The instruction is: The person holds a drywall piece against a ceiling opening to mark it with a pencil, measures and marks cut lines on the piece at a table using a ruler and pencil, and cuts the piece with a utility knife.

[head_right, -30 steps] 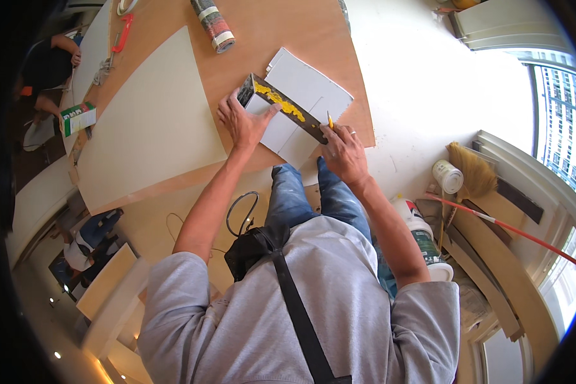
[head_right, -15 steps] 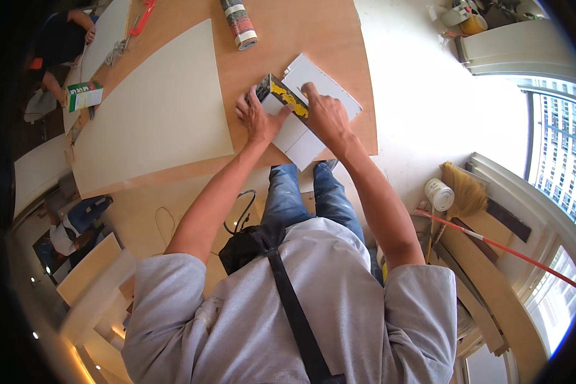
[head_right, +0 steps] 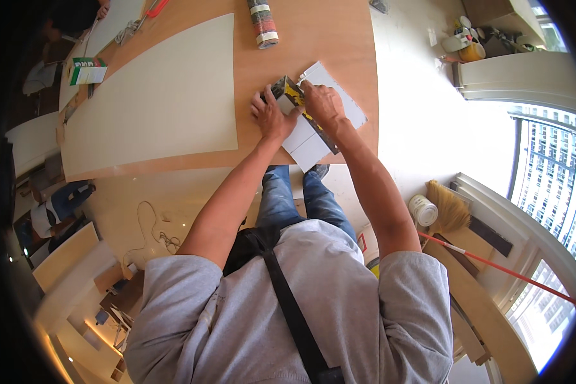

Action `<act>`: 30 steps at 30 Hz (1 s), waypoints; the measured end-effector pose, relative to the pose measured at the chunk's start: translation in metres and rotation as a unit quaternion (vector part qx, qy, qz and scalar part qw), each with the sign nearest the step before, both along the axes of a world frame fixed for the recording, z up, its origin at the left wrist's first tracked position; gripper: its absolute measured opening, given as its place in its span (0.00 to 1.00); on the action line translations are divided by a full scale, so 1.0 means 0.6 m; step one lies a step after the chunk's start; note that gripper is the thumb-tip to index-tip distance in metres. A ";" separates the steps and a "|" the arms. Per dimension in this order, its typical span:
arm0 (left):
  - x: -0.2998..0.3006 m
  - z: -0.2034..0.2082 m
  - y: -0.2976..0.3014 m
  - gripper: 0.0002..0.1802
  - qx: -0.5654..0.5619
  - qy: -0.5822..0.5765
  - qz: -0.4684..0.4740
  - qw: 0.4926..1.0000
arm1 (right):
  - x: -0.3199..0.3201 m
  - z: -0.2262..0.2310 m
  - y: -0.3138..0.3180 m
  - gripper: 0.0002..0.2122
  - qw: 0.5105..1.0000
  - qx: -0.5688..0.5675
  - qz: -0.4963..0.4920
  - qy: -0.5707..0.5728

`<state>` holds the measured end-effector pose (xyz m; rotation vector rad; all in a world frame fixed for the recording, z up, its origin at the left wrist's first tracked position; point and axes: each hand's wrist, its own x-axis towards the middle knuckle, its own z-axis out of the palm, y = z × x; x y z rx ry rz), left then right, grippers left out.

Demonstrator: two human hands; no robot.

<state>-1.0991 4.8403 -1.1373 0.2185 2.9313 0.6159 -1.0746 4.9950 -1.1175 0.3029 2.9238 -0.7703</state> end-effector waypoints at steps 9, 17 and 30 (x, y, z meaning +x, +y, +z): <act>-0.004 0.011 0.007 0.59 0.005 0.007 0.000 1.000 | 0.032 0.051 0.029 0.09 0.989 0.061 0.121 -0.063; -0.007 0.003 -0.008 0.59 0.002 0.004 0.001 1.000 | 0.347 0.150 0.090 0.07 0.961 0.157 0.085 -0.212; -0.159 0.005 -0.091 0.41 0.008 -0.085 -0.113 0.990 | 0.439 0.049 -0.111 0.09 0.903 -0.316 -0.290 -0.032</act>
